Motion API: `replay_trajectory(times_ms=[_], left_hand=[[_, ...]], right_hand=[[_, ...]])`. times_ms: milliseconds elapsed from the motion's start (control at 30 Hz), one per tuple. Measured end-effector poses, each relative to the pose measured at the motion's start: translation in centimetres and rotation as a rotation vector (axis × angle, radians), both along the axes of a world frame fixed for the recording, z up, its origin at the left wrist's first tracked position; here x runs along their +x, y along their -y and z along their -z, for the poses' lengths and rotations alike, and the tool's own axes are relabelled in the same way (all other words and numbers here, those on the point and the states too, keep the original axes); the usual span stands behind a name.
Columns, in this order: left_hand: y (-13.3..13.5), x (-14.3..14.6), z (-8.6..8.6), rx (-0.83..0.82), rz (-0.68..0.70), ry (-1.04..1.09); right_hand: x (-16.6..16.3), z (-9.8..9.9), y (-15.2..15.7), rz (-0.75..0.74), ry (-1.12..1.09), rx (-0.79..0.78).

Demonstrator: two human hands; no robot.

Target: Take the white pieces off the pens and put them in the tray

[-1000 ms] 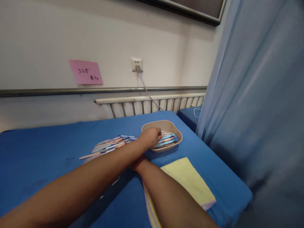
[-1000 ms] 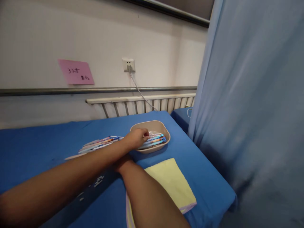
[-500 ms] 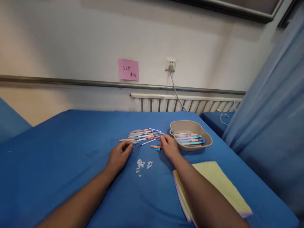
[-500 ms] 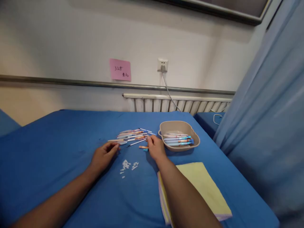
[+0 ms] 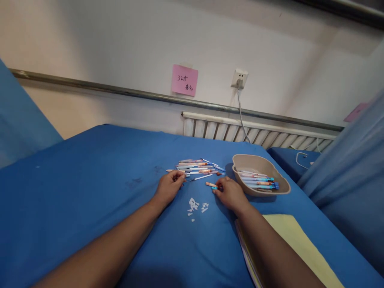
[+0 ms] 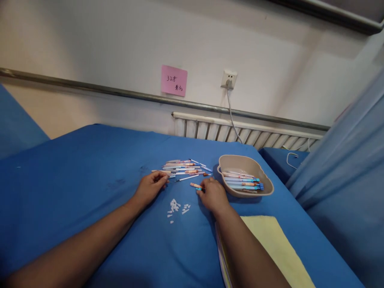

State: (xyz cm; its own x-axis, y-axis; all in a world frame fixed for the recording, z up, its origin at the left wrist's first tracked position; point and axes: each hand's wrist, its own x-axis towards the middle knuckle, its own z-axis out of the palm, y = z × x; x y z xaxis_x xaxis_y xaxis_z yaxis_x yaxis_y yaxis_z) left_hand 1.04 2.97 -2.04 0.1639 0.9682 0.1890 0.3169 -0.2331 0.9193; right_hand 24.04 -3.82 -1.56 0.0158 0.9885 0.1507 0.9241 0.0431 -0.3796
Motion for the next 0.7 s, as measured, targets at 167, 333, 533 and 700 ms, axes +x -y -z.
replay_trajectory(times_ms=[167,333,533,700], left_hand=[[0.3,0.3,-0.1,-0.014,0.024,-0.005],[0.2,0.2,-0.5,-0.013,-0.033,0.04],[-1.3,-1.5,-1.0,-0.019,-0.219,0.134],[-1.9,-1.9,-0.6,-0.014,-0.216,0.105]], right_hand=[[-0.9,-0.1,0.1,-0.146,0.026,0.008],[-1.3,-0.3,0.3,-0.241,0.083,0.021],[-1.3,-0.6,0.4,-0.248,0.092,0.038],[-1.2,-0.4,0.2,-0.2,0.036,0.057]])
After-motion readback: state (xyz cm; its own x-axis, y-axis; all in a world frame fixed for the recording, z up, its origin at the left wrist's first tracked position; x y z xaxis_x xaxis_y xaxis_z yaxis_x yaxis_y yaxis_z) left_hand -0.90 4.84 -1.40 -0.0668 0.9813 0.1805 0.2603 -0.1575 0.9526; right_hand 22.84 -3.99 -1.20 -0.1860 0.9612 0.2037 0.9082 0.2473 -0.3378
